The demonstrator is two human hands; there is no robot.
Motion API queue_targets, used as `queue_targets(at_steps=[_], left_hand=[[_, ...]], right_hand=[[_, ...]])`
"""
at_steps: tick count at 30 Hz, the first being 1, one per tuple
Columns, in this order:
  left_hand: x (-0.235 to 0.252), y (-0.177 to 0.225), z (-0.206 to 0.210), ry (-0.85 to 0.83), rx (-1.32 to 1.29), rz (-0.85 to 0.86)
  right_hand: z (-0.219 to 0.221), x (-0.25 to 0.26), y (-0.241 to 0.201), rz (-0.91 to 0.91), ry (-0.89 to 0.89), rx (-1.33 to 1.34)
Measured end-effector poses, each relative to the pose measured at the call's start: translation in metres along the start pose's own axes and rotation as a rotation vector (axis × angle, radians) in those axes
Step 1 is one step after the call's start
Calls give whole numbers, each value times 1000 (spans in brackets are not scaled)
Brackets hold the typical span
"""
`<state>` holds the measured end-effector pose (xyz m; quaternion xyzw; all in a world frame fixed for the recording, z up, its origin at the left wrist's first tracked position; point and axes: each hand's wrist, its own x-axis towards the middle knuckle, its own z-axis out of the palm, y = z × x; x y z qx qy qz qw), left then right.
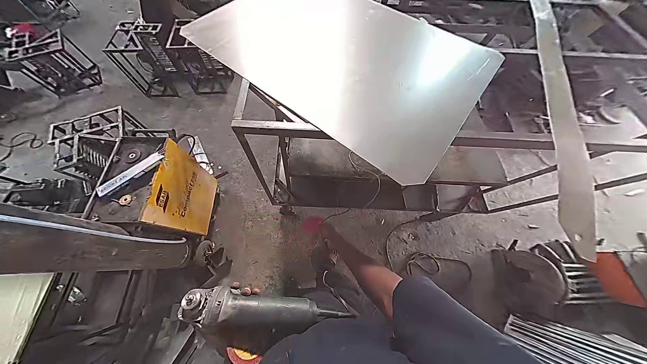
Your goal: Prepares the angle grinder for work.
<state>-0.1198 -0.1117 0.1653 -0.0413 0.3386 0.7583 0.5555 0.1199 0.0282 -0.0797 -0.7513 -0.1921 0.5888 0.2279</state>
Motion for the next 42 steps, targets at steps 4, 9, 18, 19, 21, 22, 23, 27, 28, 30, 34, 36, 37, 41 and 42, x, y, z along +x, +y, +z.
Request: queue_targets(at_steps=[4, 9, 18, 19, 21, 22, 23, 27, 28, 30, 34, 36, 37, 41, 42], left_hand=[[37, -2, -96, -315, -216, -108], [38, 2, -53, -123, 6, 88], [63, 25, -65, -286, -311, -35], [62, 27, -67, -302, -317, -43], [55, 34, -65, -300, -336, -84], [52, 37, -67, -304, -336, -99], [48, 40, -71, -299, -345, -124], [35, 39, -89, -235, -280, -110], [36, 37, -88, -226, -240, -74], [37, 36, -84, -258, -239, -72], [24, 43, -76, -366, -250, -93], [22, 47, -77, -385, -257, -89], [22, 48, -80, -397, -257, -94], [20, 50, -84, -417, -226, -91], [18, 50, -82, -415, -213, -79]], right_hand=[[-18, 13, -21, -36, 35, -85], [-3, -126, -66, -579, -372, -448], [69, -318, -69, -1689, -542, -1249], [75, -318, -65, -1781, -522, -1276], [75, -324, -70, -1865, -479, -1229], [71, -330, -80, -1838, -485, -1138], [67, -337, -92, -1758, -519, -1032], [82, -338, -145, -1383, -851, -634], [96, -334, -153, -1315, -903, -607], [127, -331, -163, -1198, -969, -631], [168, -328, -161, -1078, -1047, -782], [173, -333, -159, -1066, -1038, -796], [173, -335, -159, -1073, -1021, -812], [177, -338, -159, -1096, -982, -887], [179, -339, -159, -1097, -984, -904]])
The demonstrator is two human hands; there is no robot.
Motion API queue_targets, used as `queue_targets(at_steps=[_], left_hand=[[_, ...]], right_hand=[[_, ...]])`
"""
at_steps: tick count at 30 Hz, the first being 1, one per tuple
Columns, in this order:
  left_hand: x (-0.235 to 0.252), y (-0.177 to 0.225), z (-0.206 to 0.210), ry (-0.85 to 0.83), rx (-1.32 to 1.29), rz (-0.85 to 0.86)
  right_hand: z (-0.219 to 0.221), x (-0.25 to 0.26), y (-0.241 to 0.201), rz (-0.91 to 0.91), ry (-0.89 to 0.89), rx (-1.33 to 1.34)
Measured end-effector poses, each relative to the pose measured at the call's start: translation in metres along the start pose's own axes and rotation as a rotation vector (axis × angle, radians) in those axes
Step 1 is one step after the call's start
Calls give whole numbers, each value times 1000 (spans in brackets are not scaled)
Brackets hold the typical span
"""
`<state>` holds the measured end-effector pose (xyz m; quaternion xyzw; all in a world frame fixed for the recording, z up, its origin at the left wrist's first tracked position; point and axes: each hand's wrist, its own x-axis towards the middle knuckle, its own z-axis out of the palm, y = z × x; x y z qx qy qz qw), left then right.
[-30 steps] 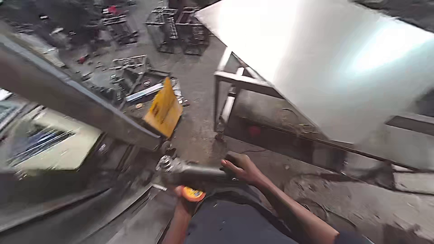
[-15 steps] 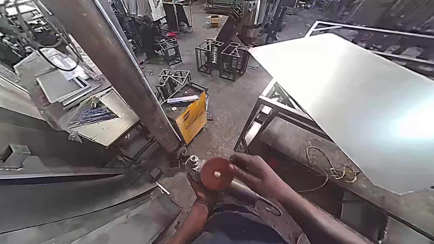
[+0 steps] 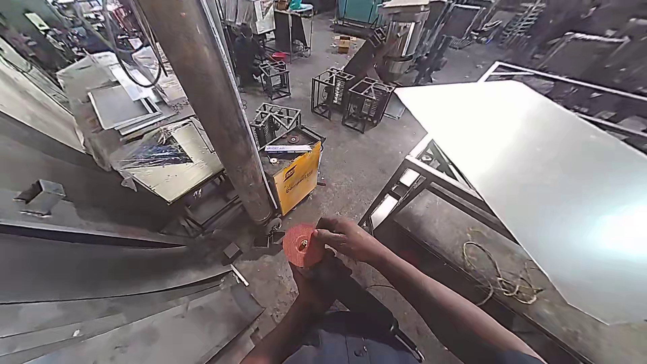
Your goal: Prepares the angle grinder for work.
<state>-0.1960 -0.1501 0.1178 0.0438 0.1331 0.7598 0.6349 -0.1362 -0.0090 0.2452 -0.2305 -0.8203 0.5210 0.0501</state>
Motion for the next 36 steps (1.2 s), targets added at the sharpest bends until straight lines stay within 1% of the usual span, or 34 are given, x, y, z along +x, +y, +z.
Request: queue_targets(at_steps=[3, 10, 13, 16, 17, 19, 22, 24, 27, 29, 32, 34, 36], left_hand=[[1, -1, 5, -14, 24, 20], [3, -6, 3, -38, -68, -13], [6, -9, 4, 3, -53, -17], [7, -10, 0, 53, -48, -10], [8, -10, -1, 78, -47, -9], [7, -8, -1, 110, -48, -18], [4, -6, -2, 91, -43, -18], [7, -7, -1, 69, -27, 7], [10, -8, 3, 48, -51, 15], [9, -10, 5, 51, -42, 19], [10, -13, 6, 26, -30, 15], [10, -13, 6, -5, -50, -22], [11, -13, 6, 12, -43, -48]], right_hand=[[0, 1, -3, 2, -22, -29], [-4, -4, 0, 32, 6, -88], [-7, -5, 0, 56, 10, -148], [-17, -14, -4, 133, 23, -180], [-21, -18, -4, 133, 46, -175], [-27, -26, -1, 96, 115, -79], [-34, -38, 1, -1, 213, 194], [-35, -47, 1, -19, 250, 363], [-26, -59, 4, -36, 180, 590], [-21, -64, 9, -58, 144, 691], [-22, -69, 11, -89, 136, 700], [-25, -72, 11, -96, 150, 619], [-30, -75, 13, -118, 172, 505]])
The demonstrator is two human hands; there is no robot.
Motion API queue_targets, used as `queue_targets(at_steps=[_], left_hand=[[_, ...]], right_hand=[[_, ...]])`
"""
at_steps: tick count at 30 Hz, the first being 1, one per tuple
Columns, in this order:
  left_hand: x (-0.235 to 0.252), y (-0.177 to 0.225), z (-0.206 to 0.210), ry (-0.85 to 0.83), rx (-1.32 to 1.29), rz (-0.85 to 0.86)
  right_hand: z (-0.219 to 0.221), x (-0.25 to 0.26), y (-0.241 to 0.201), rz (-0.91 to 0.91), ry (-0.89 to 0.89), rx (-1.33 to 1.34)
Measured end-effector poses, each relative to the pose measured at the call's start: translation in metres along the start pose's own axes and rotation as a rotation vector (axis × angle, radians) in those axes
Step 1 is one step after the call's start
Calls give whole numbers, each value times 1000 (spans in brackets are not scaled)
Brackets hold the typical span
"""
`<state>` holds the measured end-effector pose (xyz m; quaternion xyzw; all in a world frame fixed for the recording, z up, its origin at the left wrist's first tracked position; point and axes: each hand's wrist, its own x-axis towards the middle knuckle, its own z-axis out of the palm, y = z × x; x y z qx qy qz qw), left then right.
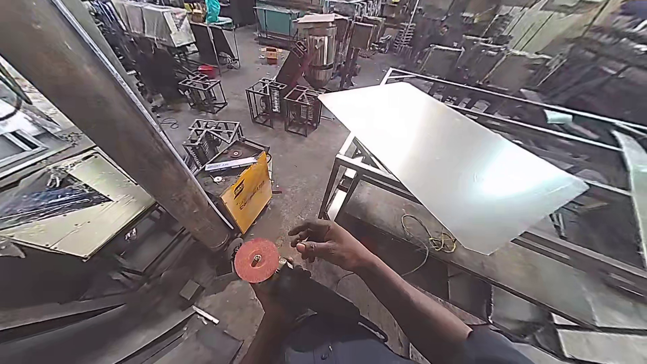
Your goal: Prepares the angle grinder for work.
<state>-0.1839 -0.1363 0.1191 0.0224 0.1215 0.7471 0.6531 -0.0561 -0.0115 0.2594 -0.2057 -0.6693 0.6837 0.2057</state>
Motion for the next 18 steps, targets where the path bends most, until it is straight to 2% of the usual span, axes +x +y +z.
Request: queue_targets(at_steps=[5, 8, 12, 18], left_hand=[[4, -3, 11, 181, 117, 100], [4, -1, -5, 37, 18, 36], [4, -2, -11, -61, -77, -31], [-10, 2, 4, 103, -102, -30]], right_hand=[[-3, 1, -14, -13, 50, -309], [6, 13, -24, -69, 26, -561], [29, 34, -36, -171, -116, -868], [64, 63, -42, -121, -390, -1077]])
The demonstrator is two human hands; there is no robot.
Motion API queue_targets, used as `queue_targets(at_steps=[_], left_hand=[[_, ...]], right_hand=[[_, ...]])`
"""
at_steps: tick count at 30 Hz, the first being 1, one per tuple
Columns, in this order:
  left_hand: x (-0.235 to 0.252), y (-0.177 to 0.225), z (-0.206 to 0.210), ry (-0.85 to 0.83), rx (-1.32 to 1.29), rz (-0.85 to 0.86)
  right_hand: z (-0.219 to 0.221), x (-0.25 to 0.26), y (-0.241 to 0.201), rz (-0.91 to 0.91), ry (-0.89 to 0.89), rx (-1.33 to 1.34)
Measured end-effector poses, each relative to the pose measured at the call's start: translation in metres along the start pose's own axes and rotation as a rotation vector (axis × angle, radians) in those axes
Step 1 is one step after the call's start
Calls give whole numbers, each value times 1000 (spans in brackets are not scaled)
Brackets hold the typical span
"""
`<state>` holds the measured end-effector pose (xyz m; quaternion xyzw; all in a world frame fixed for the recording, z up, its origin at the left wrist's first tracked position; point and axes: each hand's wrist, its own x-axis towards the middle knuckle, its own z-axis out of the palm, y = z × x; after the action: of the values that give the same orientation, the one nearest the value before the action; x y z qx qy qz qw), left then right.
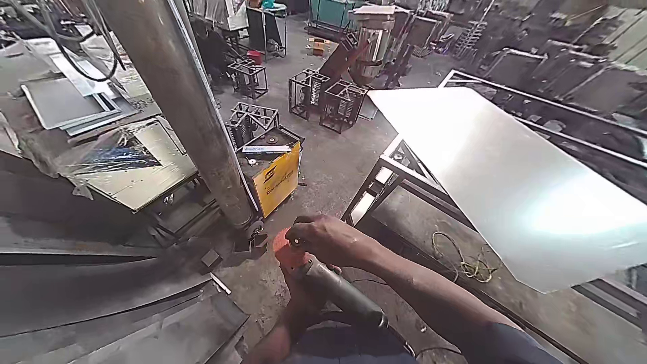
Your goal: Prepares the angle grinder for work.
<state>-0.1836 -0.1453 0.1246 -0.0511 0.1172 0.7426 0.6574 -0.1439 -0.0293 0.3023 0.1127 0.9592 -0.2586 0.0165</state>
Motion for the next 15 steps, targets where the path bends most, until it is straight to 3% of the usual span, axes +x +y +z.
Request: queue_targets(at_steps=[7, 15], left_hand=[[-8, 6, 7, 69, -81, 39], [-6, 7, 0, 22, -96, 42]], right_hand=[[13, 13, -9, 16, -38, -5], [14, 12, -14, 132, -54, -113]])
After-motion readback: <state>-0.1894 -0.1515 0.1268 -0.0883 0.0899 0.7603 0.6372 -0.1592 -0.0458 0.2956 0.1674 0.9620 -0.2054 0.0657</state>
